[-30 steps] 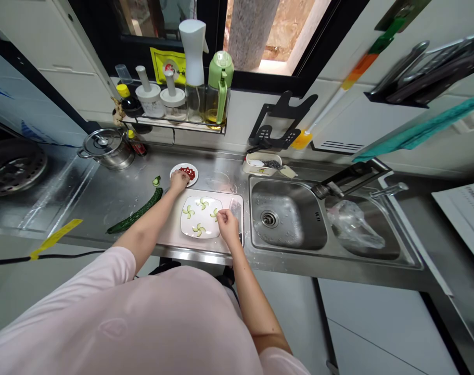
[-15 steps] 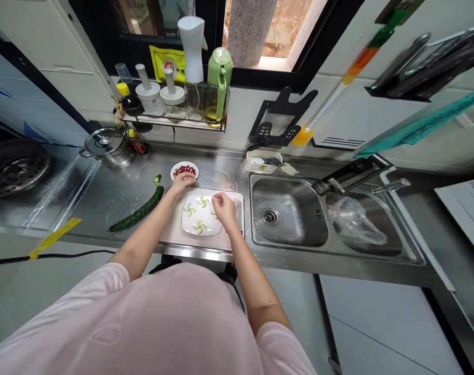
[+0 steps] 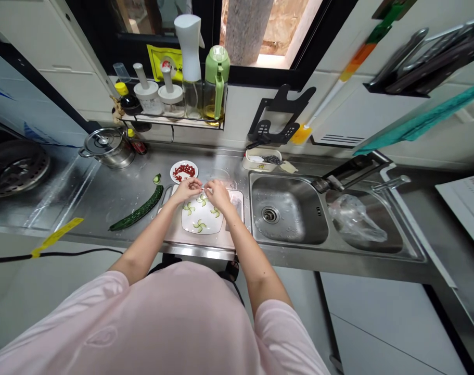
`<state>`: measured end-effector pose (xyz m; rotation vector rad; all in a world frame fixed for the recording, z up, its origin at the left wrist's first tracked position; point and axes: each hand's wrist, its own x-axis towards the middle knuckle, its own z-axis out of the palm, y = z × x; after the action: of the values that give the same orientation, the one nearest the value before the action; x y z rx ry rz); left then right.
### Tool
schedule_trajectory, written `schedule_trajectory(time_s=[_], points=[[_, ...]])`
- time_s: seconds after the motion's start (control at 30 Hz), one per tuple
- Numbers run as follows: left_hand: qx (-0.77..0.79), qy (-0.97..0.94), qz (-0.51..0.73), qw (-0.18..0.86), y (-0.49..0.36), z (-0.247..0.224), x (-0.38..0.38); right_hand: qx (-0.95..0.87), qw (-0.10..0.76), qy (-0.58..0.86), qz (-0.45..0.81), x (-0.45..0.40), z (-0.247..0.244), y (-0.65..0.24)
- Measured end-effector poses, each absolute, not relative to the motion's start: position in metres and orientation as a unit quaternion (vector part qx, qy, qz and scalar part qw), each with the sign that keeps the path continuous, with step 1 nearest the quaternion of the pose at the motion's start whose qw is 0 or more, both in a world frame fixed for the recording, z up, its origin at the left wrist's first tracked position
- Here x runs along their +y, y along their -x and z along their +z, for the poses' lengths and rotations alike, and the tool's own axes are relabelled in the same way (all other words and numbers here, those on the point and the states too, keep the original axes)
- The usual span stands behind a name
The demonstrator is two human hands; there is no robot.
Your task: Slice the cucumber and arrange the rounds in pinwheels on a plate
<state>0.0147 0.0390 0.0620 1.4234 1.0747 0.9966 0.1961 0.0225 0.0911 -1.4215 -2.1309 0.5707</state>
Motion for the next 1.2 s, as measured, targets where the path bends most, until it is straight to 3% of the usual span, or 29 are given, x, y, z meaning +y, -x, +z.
schedule_trajectory(time_s=[0.7, 0.97, 1.2], points=[[0.458, -0.648, 0.359, 0.492, -0.013, 0.050, 0.034, -0.801, 0.232, 0.508, 0.216, 0.021, 0.067, -0.193], [0.582, -0.690, 0.272, 0.335, -0.008, 0.039, 0.031, -0.788, 0.225, 0.539, 0.192, 0.011, 0.041, -0.190], [0.609, -0.713, 0.199, 0.284, -0.014, 0.038, 0.027, -0.797, 0.209, 0.544, 0.160, 0.006, 0.028, -0.185]])
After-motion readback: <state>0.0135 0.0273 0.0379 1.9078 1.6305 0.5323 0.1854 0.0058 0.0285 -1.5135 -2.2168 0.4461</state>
